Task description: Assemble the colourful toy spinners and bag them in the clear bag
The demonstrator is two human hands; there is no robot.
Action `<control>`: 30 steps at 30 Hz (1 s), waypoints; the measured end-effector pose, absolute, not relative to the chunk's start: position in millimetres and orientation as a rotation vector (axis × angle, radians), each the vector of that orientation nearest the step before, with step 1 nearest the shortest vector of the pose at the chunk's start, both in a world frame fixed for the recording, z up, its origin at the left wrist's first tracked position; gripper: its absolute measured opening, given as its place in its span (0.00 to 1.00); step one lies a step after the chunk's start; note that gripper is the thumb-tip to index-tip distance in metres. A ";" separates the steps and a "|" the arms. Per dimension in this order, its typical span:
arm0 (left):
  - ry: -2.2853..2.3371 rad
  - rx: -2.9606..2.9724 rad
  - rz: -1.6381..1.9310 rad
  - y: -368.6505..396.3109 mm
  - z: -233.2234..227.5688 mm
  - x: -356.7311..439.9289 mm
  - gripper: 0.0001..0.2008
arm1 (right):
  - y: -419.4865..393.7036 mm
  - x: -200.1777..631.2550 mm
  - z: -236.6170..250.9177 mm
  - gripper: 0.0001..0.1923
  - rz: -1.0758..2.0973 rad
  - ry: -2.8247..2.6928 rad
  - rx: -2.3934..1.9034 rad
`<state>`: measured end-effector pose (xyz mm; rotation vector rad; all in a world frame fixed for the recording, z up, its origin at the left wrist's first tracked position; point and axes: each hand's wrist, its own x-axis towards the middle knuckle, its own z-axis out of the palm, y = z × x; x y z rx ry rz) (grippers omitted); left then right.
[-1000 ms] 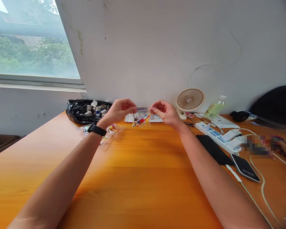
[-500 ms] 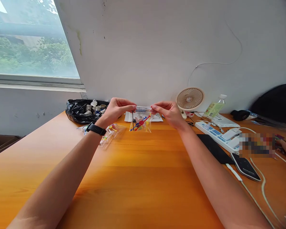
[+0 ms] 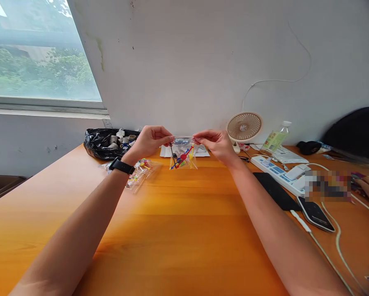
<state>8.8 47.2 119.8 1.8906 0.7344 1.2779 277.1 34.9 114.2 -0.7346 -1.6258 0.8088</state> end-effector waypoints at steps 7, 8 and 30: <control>0.710 1.850 1.338 47.5 116.7 4.6 0.15 | 28.8 277.5 118.2 0.07 0.785 -1.613 -0.762; 0.723 1.844 1.354 47.0 116.6 4.8 0.14 | 28.0 277.9 119.0 0.06 0.780 -1.620 -0.756; 0.828 2.021 1.323 45.4 121.3 15.8 0.20 | 23.8 268.2 124.0 0.09 0.410 -1.888 -0.846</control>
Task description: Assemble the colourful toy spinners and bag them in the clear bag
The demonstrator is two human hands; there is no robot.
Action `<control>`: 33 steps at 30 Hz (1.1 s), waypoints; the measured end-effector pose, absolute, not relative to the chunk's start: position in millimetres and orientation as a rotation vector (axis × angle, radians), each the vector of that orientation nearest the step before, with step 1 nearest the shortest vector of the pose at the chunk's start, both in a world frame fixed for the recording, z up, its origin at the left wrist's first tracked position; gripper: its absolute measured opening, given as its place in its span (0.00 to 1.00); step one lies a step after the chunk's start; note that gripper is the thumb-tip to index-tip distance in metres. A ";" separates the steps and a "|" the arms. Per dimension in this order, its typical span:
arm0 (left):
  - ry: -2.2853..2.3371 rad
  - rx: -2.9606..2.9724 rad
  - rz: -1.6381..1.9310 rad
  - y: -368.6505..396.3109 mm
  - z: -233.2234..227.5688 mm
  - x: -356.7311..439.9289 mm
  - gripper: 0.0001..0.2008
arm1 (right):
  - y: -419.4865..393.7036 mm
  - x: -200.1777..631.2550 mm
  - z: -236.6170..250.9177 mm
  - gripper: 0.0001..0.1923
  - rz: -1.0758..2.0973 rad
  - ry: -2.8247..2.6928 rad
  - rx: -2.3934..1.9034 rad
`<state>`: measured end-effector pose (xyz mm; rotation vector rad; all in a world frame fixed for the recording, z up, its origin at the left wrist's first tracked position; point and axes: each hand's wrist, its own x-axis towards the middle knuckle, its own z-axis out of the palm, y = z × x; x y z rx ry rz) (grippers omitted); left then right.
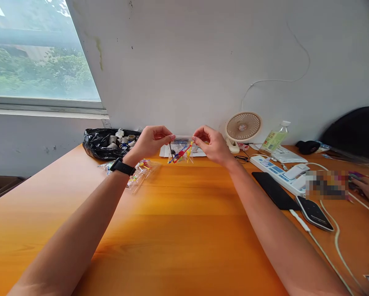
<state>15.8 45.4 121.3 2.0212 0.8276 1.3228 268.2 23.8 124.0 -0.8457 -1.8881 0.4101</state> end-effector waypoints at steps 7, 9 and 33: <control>0.674 1.892 1.288 42.5 122.8 8.4 0.16 | 24.0 272.8 127.5 0.10 0.681 -1.788 -0.718; 0.670 1.875 1.299 42.9 122.3 5.5 0.15 | 22.1 274.0 129.5 0.10 0.737 -1.768 -0.703; 0.737 1.986 1.346 35.6 135.2 10.7 0.04 | 17.1 271.9 132.2 0.09 0.709 -1.730 -0.723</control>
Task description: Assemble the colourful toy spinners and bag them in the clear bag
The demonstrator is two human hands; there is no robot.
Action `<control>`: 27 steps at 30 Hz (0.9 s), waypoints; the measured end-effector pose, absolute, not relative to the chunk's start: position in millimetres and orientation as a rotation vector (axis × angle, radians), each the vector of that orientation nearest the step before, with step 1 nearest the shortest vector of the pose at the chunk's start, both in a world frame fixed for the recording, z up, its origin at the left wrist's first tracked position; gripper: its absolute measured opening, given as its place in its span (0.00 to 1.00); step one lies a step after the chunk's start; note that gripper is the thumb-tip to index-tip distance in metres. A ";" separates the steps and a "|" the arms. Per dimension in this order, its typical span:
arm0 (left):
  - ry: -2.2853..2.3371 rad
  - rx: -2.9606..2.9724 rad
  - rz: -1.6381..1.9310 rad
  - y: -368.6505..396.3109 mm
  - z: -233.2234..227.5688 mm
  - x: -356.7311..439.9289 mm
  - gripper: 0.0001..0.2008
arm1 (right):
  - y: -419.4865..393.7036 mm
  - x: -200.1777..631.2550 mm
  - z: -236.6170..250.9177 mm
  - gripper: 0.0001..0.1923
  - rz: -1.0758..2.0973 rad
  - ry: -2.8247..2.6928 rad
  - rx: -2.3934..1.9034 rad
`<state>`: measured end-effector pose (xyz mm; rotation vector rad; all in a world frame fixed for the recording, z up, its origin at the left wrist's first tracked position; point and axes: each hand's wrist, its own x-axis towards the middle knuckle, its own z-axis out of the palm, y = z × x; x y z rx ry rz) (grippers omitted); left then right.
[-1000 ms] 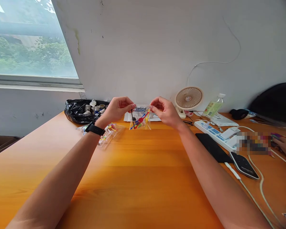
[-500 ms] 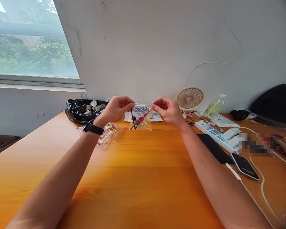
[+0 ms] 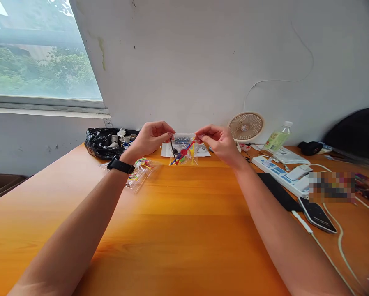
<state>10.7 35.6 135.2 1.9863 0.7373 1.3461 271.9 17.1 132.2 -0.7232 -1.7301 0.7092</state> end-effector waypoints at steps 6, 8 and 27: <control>0.804 2.003 1.334 26.7 138.7 10.3 0.08 | 10.0 271.5 136.4 0.13 0.671 -1.730 -0.796; 0.803 1.989 1.319 25.1 138.9 11.9 0.10 | 12.3 270.0 135.1 0.16 0.649 -1.730 -0.800; 0.895 2.693 0.977 17.1 132.9 33.8 0.10 | 7.6 265.7 131.6 0.23 0.516 -2.247 -1.014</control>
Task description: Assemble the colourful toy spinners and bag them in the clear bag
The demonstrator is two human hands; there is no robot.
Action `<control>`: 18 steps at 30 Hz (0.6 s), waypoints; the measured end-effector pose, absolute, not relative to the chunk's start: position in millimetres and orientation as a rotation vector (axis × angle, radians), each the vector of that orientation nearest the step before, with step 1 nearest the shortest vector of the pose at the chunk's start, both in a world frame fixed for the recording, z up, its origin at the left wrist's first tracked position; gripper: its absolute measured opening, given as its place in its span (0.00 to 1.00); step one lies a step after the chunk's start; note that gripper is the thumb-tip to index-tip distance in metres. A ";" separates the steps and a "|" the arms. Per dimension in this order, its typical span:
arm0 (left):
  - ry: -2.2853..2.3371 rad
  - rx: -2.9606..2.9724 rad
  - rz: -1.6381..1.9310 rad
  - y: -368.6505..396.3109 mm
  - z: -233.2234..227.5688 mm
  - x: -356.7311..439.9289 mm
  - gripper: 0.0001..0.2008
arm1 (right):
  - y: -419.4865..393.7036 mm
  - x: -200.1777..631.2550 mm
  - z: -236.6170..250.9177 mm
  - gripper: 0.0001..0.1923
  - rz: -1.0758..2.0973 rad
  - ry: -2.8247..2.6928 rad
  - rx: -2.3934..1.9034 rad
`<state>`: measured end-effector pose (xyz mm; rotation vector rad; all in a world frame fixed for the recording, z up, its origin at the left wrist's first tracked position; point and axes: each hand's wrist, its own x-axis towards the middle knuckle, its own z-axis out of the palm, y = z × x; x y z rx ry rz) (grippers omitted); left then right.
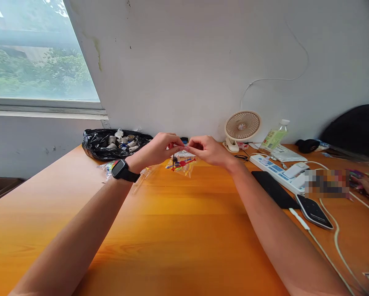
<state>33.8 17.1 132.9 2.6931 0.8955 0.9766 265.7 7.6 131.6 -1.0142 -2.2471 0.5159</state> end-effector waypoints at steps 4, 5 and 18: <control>0.993 2.978 0.956 16.6 127.2 39.7 0.09 | 14.1 266.5 121.7 0.18 0.352 -2.283 -1.163; 1.023 3.052 0.934 16.9 124.1 41.7 0.08 | 16.3 266.6 118.5 0.16 0.332 -2.308 -1.203; 1.205 3.280 0.803 15.5 95.5 59.6 0.05 | 20.6 269.0 113.6 0.13 0.374 -2.529 -1.326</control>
